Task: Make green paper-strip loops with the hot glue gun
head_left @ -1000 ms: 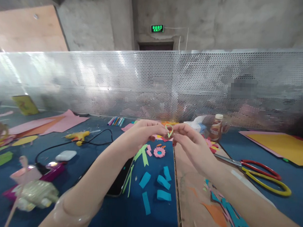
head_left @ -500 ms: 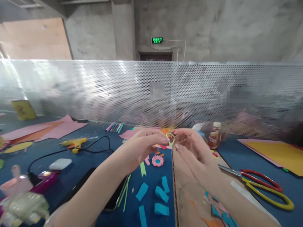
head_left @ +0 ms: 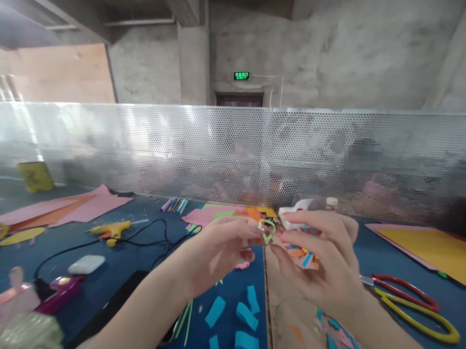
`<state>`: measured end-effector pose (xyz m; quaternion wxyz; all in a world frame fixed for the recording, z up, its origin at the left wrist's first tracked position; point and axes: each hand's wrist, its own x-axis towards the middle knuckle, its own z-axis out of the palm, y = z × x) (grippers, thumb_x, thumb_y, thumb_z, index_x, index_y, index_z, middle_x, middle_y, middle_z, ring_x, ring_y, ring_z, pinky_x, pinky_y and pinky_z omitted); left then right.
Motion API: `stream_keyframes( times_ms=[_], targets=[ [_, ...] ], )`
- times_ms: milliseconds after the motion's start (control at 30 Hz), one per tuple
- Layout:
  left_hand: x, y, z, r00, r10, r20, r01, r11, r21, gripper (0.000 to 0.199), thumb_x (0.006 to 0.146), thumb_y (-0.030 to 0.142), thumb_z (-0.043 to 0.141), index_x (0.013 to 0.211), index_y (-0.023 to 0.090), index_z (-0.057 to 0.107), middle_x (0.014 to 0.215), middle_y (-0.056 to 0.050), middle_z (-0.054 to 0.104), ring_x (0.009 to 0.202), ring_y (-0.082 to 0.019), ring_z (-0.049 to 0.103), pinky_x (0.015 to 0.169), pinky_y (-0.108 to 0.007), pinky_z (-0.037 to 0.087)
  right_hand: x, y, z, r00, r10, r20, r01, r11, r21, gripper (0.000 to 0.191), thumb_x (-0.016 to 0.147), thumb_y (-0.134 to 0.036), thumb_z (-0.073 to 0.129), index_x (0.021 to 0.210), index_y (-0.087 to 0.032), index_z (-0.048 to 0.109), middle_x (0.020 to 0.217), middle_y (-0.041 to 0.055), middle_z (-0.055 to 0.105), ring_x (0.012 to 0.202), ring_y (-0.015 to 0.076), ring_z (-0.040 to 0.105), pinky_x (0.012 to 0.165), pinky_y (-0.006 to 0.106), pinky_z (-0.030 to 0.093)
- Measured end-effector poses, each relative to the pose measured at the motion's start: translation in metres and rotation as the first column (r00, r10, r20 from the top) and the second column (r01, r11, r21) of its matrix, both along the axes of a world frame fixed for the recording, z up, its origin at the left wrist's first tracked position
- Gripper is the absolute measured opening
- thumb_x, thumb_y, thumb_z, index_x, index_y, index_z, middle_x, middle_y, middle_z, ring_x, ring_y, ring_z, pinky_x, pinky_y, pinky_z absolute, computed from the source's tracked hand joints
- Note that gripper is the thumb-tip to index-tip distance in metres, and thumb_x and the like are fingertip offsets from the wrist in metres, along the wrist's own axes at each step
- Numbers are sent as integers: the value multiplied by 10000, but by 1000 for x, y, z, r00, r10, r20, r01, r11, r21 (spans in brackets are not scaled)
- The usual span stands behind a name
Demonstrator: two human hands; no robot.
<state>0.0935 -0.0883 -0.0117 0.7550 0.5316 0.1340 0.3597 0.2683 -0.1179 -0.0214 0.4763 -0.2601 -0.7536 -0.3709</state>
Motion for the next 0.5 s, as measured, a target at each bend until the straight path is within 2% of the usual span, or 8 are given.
stream_keyframes(
  times_ms=[133,300,433,500],
  targets=[
    [2,-2,-4,995,-85,48,90,990,-107,136,782,161,492,762,163,626,899,-38,582,812,-128,487,707,-246,369,1,0,-4,999,-30,31,28,996,85,330,680,-138,666,964,-213,516,936,70,604,835,204,556,735,382,423],
    [3,-7,-6,989,-137,59,144,979,-146,162,784,166,475,838,137,625,870,-35,570,807,-113,483,699,-229,364,3,-2,-2,1000,28,3,-28,998,59,307,669,-100,660,929,-217,544,900,53,618,824,197,549,717,369,434],
    [5,-9,-6,986,-153,72,161,979,-127,147,771,163,473,813,140,613,817,-20,543,759,-104,468,673,-230,349,3,-3,1,998,60,15,-61,996,63,308,670,-90,631,935,-223,546,887,42,624,811,197,535,693,362,431],
    [4,-10,-6,988,-146,57,151,983,-100,130,747,152,482,777,138,607,782,-20,530,738,-107,457,657,-232,342,2,-4,3,992,123,-15,-122,992,13,304,679,-91,593,949,-218,534,895,47,610,811,199,527,703,369,416]
  ],
)
